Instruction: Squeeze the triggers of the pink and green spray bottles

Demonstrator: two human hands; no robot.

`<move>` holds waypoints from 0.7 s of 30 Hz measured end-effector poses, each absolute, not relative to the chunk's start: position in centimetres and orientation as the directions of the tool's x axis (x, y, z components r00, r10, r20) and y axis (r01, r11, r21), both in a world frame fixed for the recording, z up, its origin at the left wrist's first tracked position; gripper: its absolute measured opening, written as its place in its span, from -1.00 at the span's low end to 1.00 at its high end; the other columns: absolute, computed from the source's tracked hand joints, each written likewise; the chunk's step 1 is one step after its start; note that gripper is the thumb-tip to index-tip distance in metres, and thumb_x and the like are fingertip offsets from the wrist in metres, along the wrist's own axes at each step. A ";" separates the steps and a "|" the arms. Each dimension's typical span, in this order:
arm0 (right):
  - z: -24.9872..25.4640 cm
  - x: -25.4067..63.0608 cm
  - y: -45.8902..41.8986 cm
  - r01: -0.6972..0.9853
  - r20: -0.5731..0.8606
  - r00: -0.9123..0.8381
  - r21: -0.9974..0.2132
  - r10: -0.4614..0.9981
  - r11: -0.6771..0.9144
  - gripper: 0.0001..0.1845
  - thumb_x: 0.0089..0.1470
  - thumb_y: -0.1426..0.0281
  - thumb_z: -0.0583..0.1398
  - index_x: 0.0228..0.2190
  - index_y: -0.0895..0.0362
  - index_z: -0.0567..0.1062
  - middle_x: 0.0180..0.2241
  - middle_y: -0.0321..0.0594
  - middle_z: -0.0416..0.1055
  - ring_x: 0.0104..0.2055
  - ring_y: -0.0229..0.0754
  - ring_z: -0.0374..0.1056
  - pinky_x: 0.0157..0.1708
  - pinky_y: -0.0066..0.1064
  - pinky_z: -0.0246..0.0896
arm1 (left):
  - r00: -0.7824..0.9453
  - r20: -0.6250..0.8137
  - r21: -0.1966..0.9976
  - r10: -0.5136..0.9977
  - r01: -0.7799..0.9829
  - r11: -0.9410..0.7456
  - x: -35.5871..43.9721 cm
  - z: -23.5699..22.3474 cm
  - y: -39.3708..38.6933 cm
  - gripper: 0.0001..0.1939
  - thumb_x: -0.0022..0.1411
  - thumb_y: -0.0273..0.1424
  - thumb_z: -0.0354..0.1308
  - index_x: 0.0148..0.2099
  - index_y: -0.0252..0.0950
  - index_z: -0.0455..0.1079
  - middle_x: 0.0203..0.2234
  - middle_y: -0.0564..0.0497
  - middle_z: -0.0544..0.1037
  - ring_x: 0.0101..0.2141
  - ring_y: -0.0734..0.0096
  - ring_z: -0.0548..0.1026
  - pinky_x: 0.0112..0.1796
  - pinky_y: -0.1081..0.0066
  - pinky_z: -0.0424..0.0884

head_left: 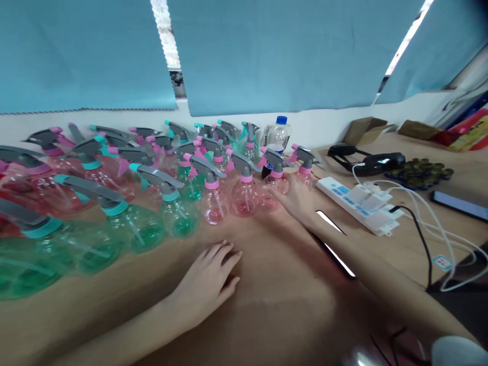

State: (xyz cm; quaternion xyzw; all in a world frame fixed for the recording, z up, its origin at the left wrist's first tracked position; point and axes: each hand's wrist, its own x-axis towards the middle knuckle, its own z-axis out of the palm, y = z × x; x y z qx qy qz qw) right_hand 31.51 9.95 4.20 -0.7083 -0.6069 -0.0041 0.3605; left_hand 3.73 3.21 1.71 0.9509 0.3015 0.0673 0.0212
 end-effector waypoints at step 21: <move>5.5 27.0 -1.6 0.852 0.552 -0.170 -0.334 0.816 0.403 -0.42 -0.04 -0.01 0.27 -0.14 0.16 0.37 -0.23 -0.07 0.48 -0.09 0.10 0.38 0.13 0.12 -0.03 | 0.597 0.223 0.684 0.771 0.467 -0.560 8.9 1.9 3.0 -0.02 -0.07 -0.18 0.40 0.30 -0.23 -0.02 0.14 -0.21 0.33 0.13 -0.10 0.31 0.05 -0.06 0.29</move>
